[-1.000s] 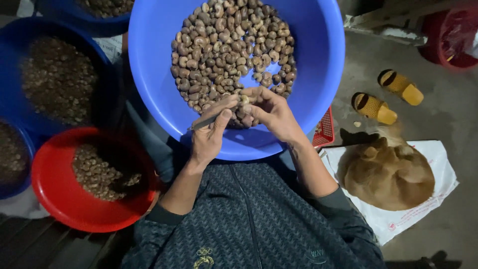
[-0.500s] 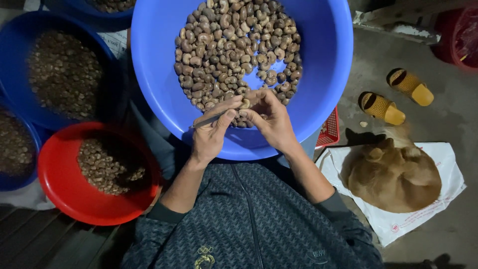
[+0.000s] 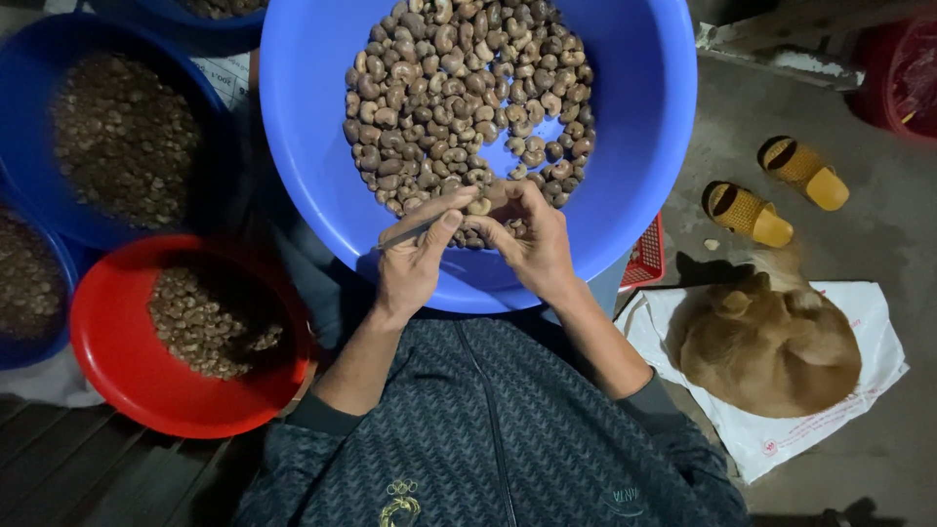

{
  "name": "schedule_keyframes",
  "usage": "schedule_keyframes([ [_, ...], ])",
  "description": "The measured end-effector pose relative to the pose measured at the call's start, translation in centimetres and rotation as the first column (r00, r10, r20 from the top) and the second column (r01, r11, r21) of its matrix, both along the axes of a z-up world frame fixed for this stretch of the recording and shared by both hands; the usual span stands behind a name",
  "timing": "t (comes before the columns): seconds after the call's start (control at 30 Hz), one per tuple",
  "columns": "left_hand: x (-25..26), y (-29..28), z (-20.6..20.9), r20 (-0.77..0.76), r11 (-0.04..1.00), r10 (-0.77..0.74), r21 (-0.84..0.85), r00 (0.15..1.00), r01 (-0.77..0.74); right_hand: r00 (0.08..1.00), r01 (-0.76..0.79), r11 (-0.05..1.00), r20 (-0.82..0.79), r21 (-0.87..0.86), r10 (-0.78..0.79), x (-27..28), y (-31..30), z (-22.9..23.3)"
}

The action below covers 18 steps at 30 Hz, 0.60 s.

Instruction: A person sits on the floor and uses a small metal tool to pry open nuts from a large blue bowl, sorting the processed nuts into a red bowl.

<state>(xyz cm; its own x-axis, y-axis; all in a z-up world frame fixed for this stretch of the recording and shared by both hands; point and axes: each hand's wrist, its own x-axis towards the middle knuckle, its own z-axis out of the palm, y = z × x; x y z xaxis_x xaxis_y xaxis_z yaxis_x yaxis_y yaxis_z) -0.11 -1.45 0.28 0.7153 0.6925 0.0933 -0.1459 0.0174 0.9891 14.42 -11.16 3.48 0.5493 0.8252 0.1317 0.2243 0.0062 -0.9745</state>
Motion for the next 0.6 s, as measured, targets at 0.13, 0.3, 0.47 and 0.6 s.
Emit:
schedule_keyframes([
  [0.13,0.2,-0.1,0.4,0.038,1.000,-0.003,-0.011,0.999,0.004,0.997,0.066,0.997,0.036,-0.025,-0.065,-0.1,0.2,-0.1],
  [0.3,-0.1,-0.1,-0.2,0.033,1.000,0.030,0.006,0.999,-0.031,0.990,0.116,0.993,0.082,-0.030,-0.113,-0.3,0.4,0.0],
  [0.47,0.2,-0.3,0.0,0.056,1.000,-0.019,0.003,0.998,0.019,0.989,0.114,0.992,0.101,-0.049,-0.109,0.0,-0.4,-1.1],
  [0.6,0.1,-0.2,-0.1,0.015,1.000,-0.027,-0.007,1.000,0.028,0.993,0.083,0.995,0.087,-0.052,-0.078,0.1,-0.5,-1.3],
])
